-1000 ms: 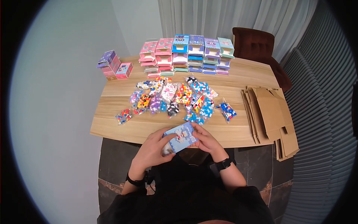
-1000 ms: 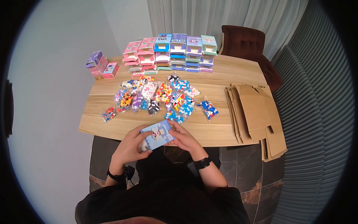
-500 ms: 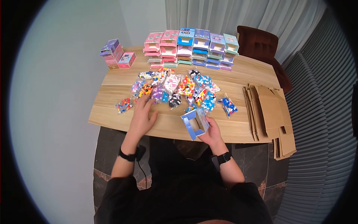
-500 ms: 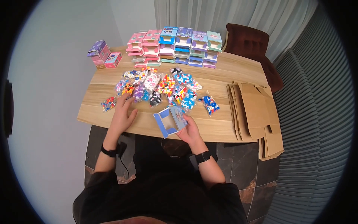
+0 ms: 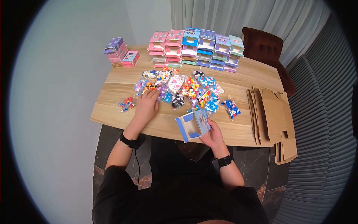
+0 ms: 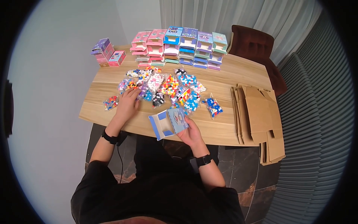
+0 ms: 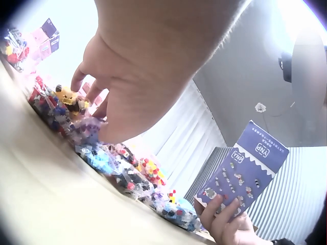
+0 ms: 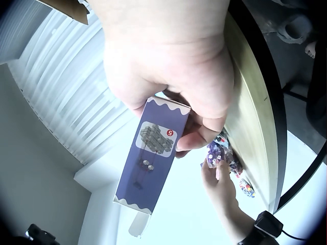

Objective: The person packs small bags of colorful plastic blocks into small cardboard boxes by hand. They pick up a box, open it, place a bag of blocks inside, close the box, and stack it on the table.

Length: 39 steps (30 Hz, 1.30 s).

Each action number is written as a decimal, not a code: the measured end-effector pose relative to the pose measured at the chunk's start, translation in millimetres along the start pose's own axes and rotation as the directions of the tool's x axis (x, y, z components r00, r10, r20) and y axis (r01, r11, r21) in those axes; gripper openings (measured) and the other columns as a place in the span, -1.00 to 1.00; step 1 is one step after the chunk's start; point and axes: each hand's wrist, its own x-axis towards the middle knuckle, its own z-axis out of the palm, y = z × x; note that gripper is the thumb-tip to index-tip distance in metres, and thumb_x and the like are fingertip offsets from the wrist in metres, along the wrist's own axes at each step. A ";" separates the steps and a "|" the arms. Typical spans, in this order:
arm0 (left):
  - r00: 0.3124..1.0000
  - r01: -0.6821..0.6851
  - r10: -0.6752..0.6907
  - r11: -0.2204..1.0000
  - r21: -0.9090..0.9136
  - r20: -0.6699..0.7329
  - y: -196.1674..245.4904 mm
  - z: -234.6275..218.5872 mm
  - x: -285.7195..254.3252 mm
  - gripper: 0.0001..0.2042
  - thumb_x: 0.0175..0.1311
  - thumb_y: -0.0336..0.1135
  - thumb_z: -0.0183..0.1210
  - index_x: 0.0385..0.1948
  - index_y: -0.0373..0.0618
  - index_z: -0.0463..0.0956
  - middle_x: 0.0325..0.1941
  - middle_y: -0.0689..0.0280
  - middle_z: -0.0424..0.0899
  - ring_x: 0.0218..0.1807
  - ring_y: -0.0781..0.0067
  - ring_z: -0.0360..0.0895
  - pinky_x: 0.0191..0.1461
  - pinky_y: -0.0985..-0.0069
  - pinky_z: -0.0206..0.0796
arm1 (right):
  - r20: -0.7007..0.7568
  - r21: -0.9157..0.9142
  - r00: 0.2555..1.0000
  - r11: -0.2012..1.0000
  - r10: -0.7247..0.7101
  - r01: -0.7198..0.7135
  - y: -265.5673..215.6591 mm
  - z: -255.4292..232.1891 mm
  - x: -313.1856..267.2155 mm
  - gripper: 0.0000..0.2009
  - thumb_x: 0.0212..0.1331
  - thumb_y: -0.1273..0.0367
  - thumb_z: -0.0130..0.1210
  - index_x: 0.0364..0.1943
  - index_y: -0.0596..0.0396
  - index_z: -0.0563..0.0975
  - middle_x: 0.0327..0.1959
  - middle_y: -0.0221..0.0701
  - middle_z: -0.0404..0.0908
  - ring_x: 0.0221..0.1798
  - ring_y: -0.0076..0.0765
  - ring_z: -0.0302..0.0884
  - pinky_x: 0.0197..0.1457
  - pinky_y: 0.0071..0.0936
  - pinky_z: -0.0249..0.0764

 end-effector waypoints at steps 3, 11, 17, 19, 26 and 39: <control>0.998 0.004 -0.010 0.997 -0.081 -0.067 1.9 -8.0 -1.4 -0.61 0.13 -0.48 0.17 0.05 -0.16 0.49 0.04 0.14 0.60 0.15 0.09 0.47 0.19 0.18 0.27 | -0.015 -0.004 1.000 1.000 -0.014 0.014 1.3 2.2 -0.2 -0.52 0.40 0.23 -0.09 0.35 0.02 0.21 0.29 -0.25 0.41 0.31 -0.16 0.40 0.32 -0.14 0.37; 0.954 0.212 -0.279 0.883 -0.419 -0.107 -0.3 -24.5 -3.5 -0.76 0.31 -0.46 0.09 -0.02 -0.26 0.53 -0.24 0.01 0.65 -0.23 -0.02 0.60 -0.14 0.29 0.43 | 0.031 -0.098 0.998 0.994 -0.048 0.050 2.4 2.0 -0.7 -0.54 0.42 0.22 -0.11 0.34 -0.01 0.24 0.27 -0.28 0.43 0.27 -0.18 0.45 0.23 -0.16 0.45; 0.892 0.286 -0.448 0.657 -0.698 -0.055 -8.0 -37.5 -8.0 -0.77 0.38 -0.45 0.06 0.01 -0.26 0.51 -0.31 0.21 0.66 -0.33 0.56 0.56 -0.22 0.63 0.37 | 0.027 -0.189 0.996 0.978 -0.081 0.085 3.1 12.6 -1.1 -0.54 0.43 0.30 -0.11 0.37 -0.01 0.17 0.19 -0.29 0.46 0.12 -0.28 0.53 0.01 -0.29 0.55; 0.866 0.256 -0.499 0.490 -0.833 -0.027 -2.3 -50.3 -9.6 -0.76 0.42 -0.45 0.03 0.04 -0.33 0.44 -0.25 0.28 0.64 -0.29 0.63 0.53 -0.20 0.65 0.39 | 0.035 -0.197 0.996 0.976 -0.085 0.090 3.2 13.6 -0.8 -0.53 0.42 0.34 -0.10 0.38 -0.01 0.16 0.20 -0.27 0.45 0.13 -0.27 0.52 0.03 -0.27 0.55; 0.893 0.133 -0.448 0.355 -0.925 -0.043 54.8 -71.1 -22.9 -0.76 0.45 -0.45 -0.05 0.06 -0.34 0.37 -0.13 0.22 0.62 -0.21 0.54 0.57 -0.15 0.56 0.46 | 0.066 -0.248 0.995 0.964 -0.080 0.094 4.7 7.1 -0.1 -0.48 0.39 0.43 -0.06 0.40 0.01 0.14 0.26 -0.24 0.40 0.23 -0.18 0.46 0.16 -0.17 0.51; 0.844 0.214 -0.532 0.214 -0.953 0.070 75.7 -65.7 -44.4 -0.77 0.42 -0.51 -0.02 0.04 -0.35 0.37 -0.21 0.24 0.63 -0.29 0.58 0.58 -0.17 0.63 0.43 | 0.051 -0.266 0.993 0.957 -0.103 0.113 5.0 6.2 -1.6 -0.42 0.28 0.51 0.02 0.38 0.06 0.14 0.32 -0.17 0.34 0.33 -0.04 0.37 0.30 -0.04 0.42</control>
